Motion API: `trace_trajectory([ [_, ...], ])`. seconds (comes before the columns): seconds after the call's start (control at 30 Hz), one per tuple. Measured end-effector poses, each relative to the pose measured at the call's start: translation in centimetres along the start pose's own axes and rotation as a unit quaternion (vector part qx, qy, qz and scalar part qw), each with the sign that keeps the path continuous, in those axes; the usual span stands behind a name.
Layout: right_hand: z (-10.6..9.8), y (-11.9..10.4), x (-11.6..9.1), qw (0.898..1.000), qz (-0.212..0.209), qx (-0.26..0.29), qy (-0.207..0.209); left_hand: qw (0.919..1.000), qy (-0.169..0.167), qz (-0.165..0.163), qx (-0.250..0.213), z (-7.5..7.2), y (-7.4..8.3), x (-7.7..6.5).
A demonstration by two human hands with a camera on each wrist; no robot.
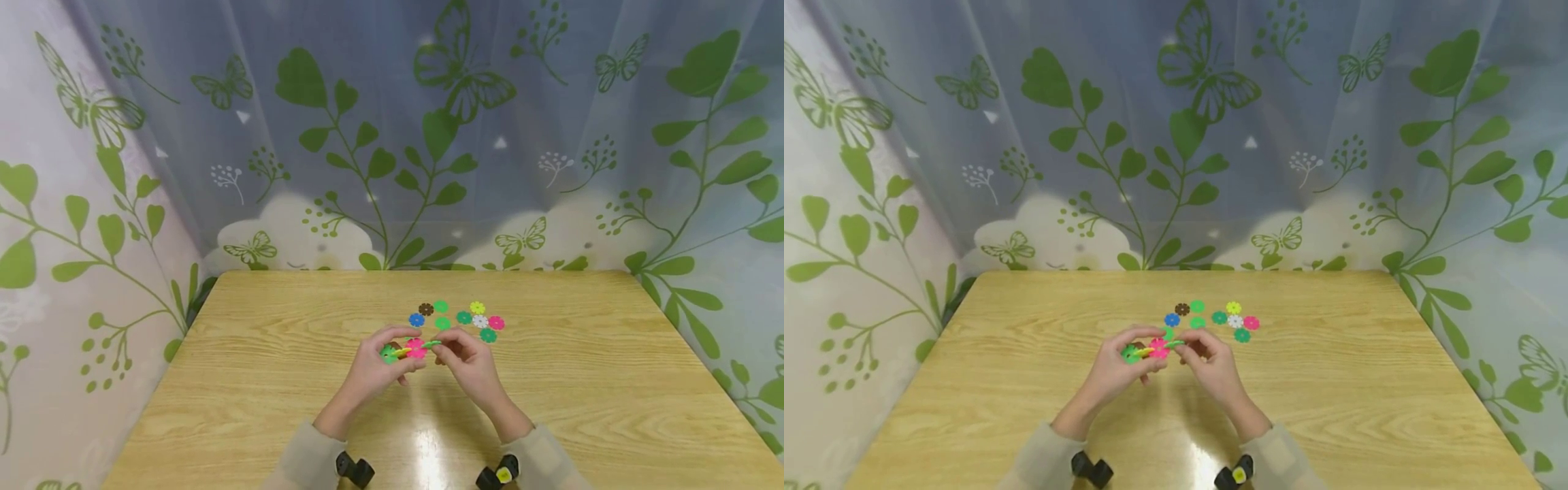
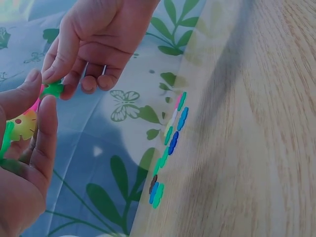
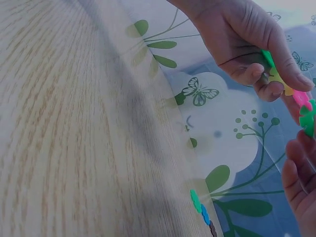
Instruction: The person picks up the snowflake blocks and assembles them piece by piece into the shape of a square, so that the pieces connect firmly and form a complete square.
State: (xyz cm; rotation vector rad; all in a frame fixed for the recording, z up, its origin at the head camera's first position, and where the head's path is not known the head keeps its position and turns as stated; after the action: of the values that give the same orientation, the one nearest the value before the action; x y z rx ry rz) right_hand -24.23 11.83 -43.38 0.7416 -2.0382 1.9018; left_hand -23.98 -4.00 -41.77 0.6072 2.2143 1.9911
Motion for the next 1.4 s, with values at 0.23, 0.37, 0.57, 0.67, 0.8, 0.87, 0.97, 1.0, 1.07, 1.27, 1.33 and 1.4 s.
trace_trajectory([
  [0.23, 0.2, 0.1, -0.1, 1.0, -0.019, 0.008, -0.005, 0.9993, -0.005, 0.036, -0.01, 0.0, 0.2, -0.1],
  [0.37, 0.2, 0.1, -0.1, 1.0, -0.015, 0.008, -0.006, 0.9991, -0.009, 0.038, -0.018, 0.0, 0.1, -0.1],
  [0.57, -0.3, 0.6, -0.2, 1.0, 0.024, -0.017, -0.011, 0.9986, -0.012, 0.047, -0.02, -0.1, 0.2, -0.2],
  [0.67, -1.1, 1.1, -0.3, 0.999, 0.042, -0.024, -0.011, 0.9986, -0.01, 0.048, -0.019, -0.2, 0.2, -0.2],
  [0.8, -2.8, 1.6, -0.4, 0.998, 0.057, -0.025, 0.001, 0.9992, -0.007, 0.038, -0.013, -0.3, 0.3, -0.2],
  [0.87, -3.8, 1.9, -0.4, 0.997, 0.064, -0.028, 0.013, 0.9995, -0.005, 0.031, -0.01, -0.3, 0.3, -0.2],
  [0.97, -5.2, 1.9, -0.4, 0.995, 0.08, -0.036, 0.036, 0.9996, -0.001, 0.027, -0.008, -0.4, 0.4, -0.2],
  [1.0, -5.6, 1.8, -0.4, 0.995, 0.083, -0.044, 0.043, 0.9996, -0.001, 0.028, -0.008, -0.4, 0.3, -0.1],
  [1.07, -6.4, 1.5, -0.3, 0.992, 0.087, -0.069, 0.054, 0.9994, 0.0, 0.032, -0.01, -0.4, 0.2, -0.1],
  [1.27, -8.7, 1.7, -0.2, 0.979, 0.114, -0.145, 0.083, 0.9994, 0.004, 0.027, -0.021, -0.4, 0.0, -0.1],
  [1.33, -9.7, 2.8, -0.3, 0.973, 0.127, -0.17, 0.087, 0.9995, 0.007, 0.023, -0.021, -0.5, -0.1, -0.1],
  [1.4, -10.7, 4.2, -0.3, 0.967, 0.138, -0.197, 0.088, 0.9995, 0.009, 0.022, -0.021, -0.5, -0.1, -0.2],
])
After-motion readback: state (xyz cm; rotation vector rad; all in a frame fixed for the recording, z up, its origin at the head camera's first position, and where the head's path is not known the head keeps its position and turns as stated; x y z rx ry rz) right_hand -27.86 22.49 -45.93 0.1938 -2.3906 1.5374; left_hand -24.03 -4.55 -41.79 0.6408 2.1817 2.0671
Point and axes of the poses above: each hand's wrist, its own x-axis towards the middle knuckle, its own z-axis out of the palm, y = z × x, the point moved 6 cm from there along x, towards the middle knuckle
